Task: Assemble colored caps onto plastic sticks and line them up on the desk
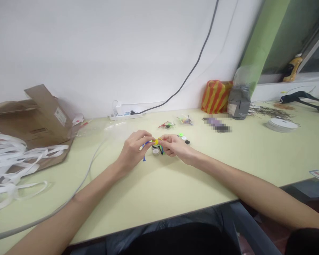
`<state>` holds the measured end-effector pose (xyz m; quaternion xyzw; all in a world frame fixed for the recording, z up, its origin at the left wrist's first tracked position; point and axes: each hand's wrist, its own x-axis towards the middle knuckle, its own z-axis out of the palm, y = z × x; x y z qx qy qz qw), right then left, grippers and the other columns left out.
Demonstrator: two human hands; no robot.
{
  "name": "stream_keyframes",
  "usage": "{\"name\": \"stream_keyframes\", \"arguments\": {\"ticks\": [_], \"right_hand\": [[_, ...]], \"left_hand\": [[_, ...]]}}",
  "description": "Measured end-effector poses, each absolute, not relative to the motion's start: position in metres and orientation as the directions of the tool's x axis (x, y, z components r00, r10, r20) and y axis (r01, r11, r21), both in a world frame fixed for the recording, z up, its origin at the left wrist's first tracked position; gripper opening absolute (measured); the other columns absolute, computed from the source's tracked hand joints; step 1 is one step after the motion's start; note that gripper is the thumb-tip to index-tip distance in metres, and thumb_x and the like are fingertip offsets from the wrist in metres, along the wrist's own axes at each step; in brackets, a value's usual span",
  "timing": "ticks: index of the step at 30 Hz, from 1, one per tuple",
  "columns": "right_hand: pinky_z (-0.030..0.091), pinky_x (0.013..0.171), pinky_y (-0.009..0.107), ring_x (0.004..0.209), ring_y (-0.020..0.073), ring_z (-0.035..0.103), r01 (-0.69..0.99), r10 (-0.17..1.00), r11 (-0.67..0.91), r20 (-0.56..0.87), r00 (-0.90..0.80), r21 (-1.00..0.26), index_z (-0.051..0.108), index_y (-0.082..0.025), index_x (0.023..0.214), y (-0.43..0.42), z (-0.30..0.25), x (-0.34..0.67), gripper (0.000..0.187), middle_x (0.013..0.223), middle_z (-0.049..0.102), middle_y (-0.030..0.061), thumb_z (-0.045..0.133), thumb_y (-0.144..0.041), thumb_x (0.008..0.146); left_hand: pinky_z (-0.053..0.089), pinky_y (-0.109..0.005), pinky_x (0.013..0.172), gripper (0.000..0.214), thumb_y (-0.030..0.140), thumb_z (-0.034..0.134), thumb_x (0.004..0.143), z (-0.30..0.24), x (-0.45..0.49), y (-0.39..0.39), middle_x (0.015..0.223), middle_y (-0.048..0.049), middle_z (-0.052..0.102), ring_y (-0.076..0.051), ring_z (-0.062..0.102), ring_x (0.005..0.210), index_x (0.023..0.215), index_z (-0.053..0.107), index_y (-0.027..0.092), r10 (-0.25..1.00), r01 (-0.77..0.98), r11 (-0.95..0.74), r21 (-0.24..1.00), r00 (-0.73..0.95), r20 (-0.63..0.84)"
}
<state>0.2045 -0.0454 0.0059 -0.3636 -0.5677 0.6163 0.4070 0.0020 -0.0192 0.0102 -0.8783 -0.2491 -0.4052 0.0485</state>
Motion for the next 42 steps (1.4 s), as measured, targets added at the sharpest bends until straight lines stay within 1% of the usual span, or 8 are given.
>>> {"name": "stream_keyframes", "arguments": {"ticks": [2, 7, 10, 14, 19, 30, 35, 42], "right_hand": [[0.010, 0.046, 0.023, 0.044, 0.0054, 0.020, -0.075, 0.934, -0.010, 0.017, -0.357, -0.997, 0.050, -0.020, 0.083, -0.044, 0.007, 0.204, 0.032, 0.051, 0.029, -0.0112, 0.069, -0.047, 0.084], [0.015, 0.044, 0.021, 0.044, 0.0056, 0.025, -0.078, 0.989, 0.140, 0.143, -0.036, -0.987, 0.053, -0.020, 0.084, -0.039, 0.017, 0.211, 0.015, 0.054, 0.033, -0.0100, 0.065, -0.027, 0.082], [0.016, 0.043, 0.021, 0.045, 0.0057, 0.025, -0.067, 0.983, 0.184, 0.182, 0.030, -0.981, 0.053, -0.020, 0.081, -0.036, 0.023, 0.217, 0.014, 0.054, 0.032, -0.0099, 0.066, -0.025, 0.080], [0.021, 0.045, 0.021, 0.046, 0.0057, 0.026, -0.057, 0.974, 0.224, 0.222, 0.043, -0.973, 0.055, -0.019, 0.078, -0.035, 0.028, 0.220, 0.014, 0.053, 0.034, -0.0094, 0.067, -0.025, 0.078], [0.036, 0.052, 0.024, 0.045, 0.0058, 0.027, -0.043, 0.967, 0.256, 0.255, 0.025, -0.966, 0.058, -0.019, 0.079, -0.039, 0.031, 0.219, 0.012, 0.052, 0.035, -0.0100, 0.068, -0.026, 0.078], [0.028, 0.048, 0.023, 0.045, 0.0066, 0.027, -0.024, 0.964, 0.266, 0.266, 0.019, -0.964, 0.058, -0.019, 0.079, -0.040, 0.032, 0.220, 0.012, 0.051, 0.035, -0.0094, 0.068, -0.026, 0.079], [0.025, 0.046, 0.022, 0.045, 0.0066, 0.029, -0.024, 0.962, 0.272, 0.272, 0.012, -0.962, 0.057, -0.019, 0.079, -0.040, 0.033, 0.221, 0.013, 0.053, 0.039, -0.0082, 0.068, -0.027, 0.078], [0.031, 0.049, 0.023, 0.046, 0.0064, 0.029, -0.016, 0.962, 0.274, 0.274, 0.000, -0.962, 0.056, -0.019, 0.078, -0.041, 0.033, 0.220, 0.013, 0.054, 0.038, -0.0088, 0.067, -0.026, 0.078]], "left_hand": [[0.046, -0.034, 0.081, 0.013, 0.025, 0.057, 0.097, 0.012, 0.000, -0.017, 0.093, -0.0053, 0.068, -0.018, 0.061, 0.088, 0.098, 0.069, 0.021, 0.372, 0.485, -0.872, 0.059, 0.580, 0.725], [0.042, -0.034, 0.077, 0.016, 0.023, 0.052, 0.099, 0.019, -0.010, -0.007, 0.091, -0.0053, 0.069, -0.018, 0.060, 0.085, 0.095, 0.068, 0.020, 0.340, 0.504, -0.860, -0.087, 0.690, 0.639], [0.041, -0.034, 0.076, 0.021, 0.020, 0.048, 0.100, 0.020, -0.017, 0.000, 0.091, -0.0053, 0.069, -0.018, 0.060, 0.084, 0.093, 0.068, 0.020, 0.353, 0.496, -0.857, -0.143, 0.765, 0.538], [0.042, -0.035, 0.077, 0.023, 0.018, 0.046, 0.099, 0.017, -0.021, 0.007, 0.092, -0.0057, 0.069, -0.019, 0.061, 0.087, 0.093, 0.068, 0.020, 0.393, 0.494, -0.858, -0.144, 0.810, 0.435], [0.042, -0.035, 0.079, 0.024, 0.020, 0.045, 0.099, 0.011, -0.024, 0.012, 0.093, -0.0059, 0.068, -0.020, 0.061, 0.090, 0.094, 0.069, 0.020, 0.437, 0.514, -0.849, -0.123, 0.813, 0.384], [0.041, -0.036, 0.081, 0.026, 0.028, 0.044, 0.102, 0.006, -0.024, 0.014, 0.097, -0.0061, 0.068, -0.020, 0.060, 0.092, 0.097, 0.069, 0.021, 0.484, 0.531, -0.845, -0.062, 0.808, 0.336], [0.041, -0.036, 0.080, 0.027, 0.029, 0.043, 0.101, 0.005, -0.025, 0.017, 0.096, -0.0059, 0.068, -0.021, 0.060, 0.092, 0.096, 0.069, 0.022, 0.495, 0.540, -0.839, -0.066, 0.807, 0.321], [0.041, -0.037, 0.081, 0.031, 0.030, 0.041, 0.102, 0.005, -0.025, 0.018, 0.097, -0.0064, 0.068, -0.021, 0.060, 0.093, 0.095, 0.069, 0.021, 0.506, 0.549, -0.834, -0.057, 0.802, 0.316]]}}
